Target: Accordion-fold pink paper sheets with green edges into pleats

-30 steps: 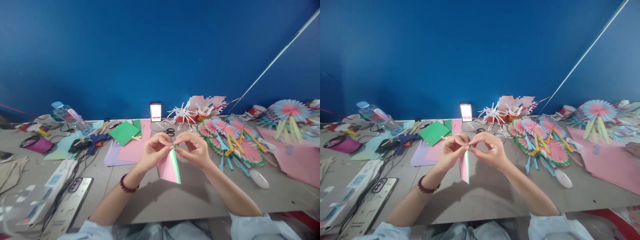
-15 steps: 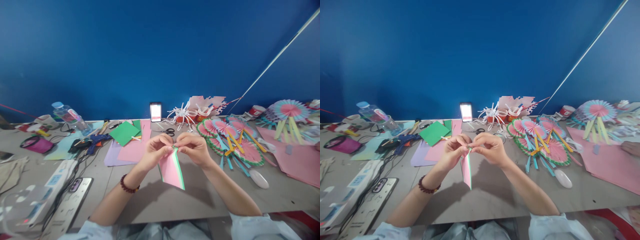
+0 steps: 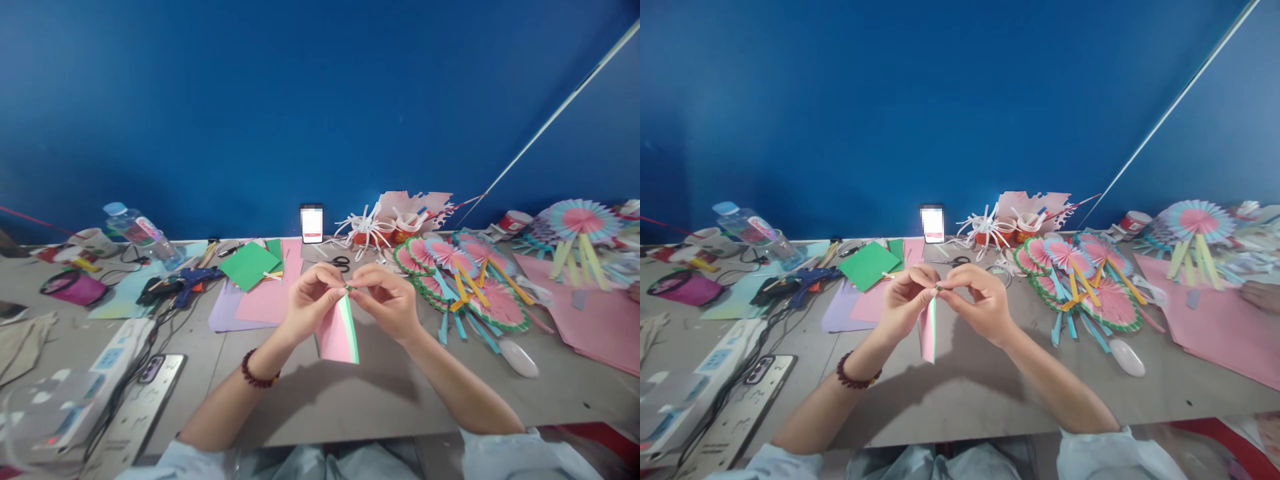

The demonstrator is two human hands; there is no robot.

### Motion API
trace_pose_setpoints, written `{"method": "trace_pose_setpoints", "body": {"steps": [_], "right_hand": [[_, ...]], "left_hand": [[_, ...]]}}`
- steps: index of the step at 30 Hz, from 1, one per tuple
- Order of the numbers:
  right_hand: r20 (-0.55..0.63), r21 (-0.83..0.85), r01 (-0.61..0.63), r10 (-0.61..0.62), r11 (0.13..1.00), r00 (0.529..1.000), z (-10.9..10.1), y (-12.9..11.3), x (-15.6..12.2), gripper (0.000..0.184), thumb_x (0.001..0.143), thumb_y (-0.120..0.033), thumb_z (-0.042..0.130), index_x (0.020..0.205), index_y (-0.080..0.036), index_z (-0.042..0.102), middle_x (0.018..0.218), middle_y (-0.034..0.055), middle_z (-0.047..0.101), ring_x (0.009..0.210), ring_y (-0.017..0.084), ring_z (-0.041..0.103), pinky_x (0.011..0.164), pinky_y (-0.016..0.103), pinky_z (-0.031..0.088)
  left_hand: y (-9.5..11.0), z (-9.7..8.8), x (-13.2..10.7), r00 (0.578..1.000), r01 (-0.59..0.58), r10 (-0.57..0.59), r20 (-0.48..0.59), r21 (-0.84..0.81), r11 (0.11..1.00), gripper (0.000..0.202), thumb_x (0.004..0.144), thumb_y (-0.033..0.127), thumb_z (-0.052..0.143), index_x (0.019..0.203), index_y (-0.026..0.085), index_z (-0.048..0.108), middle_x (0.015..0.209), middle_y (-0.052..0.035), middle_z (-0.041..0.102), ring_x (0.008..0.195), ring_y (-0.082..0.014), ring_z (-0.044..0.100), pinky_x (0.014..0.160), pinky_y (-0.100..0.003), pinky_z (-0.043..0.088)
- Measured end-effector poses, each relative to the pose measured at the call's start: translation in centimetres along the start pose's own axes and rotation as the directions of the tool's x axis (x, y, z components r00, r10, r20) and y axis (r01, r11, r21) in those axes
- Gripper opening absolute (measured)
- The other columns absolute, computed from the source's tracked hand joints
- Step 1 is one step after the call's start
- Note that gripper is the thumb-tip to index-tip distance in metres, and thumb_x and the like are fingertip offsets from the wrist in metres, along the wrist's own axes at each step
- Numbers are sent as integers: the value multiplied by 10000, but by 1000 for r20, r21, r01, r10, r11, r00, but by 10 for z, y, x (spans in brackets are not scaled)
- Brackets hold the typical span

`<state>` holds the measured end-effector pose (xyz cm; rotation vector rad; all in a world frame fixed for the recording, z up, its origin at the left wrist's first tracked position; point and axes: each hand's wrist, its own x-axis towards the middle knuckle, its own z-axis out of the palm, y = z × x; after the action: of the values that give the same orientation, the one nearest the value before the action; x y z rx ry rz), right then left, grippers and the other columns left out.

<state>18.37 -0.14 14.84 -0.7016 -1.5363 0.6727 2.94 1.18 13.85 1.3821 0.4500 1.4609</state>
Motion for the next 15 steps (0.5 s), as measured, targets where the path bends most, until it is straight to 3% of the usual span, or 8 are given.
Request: {"method": "trace_pose_setpoints", "body": {"steps": [7,11,13,15], "right_hand": [[16,83,-26,25,996,1000,-2,-1,6,119,742,-395,755,742,-276,769,698,26,695,636,146,631,554,274,523],[-40,20,-36,37,999,999,-2,-2,5,73,748,-344,755,760,-273,770,725,26,698,664,148,632,597,282,528],[-86,-21,-34,32,999,996,-1,0,3,43,763,-290,745,795,-276,768,764,25,703,704,151,640,635,284,529],[-123,-69,-23,15,997,992,-1,2,1,64,770,-253,735,821,-276,765,799,24,703,740,153,647,678,290,532]], "left_hand": [[0,1,2,997,51,-48,58,-36,998,170,766,284,744,717,183,616,739,-14,572,676,-112,563,588,-229,465],[4,-3,0,995,-100,99,19,229,968,149,802,317,703,836,195,624,849,-42,587,847,-161,579,760,-294,482],[9,-6,-3,976,-204,215,19,408,890,240,777,355,722,926,200,615,920,-58,588,923,-190,562,828,-324,461],[15,-5,-5,966,-245,249,68,542,804,386,706,385,776,988,197,590,947,-68,596,924,-209,556,821,-332,458]]}}
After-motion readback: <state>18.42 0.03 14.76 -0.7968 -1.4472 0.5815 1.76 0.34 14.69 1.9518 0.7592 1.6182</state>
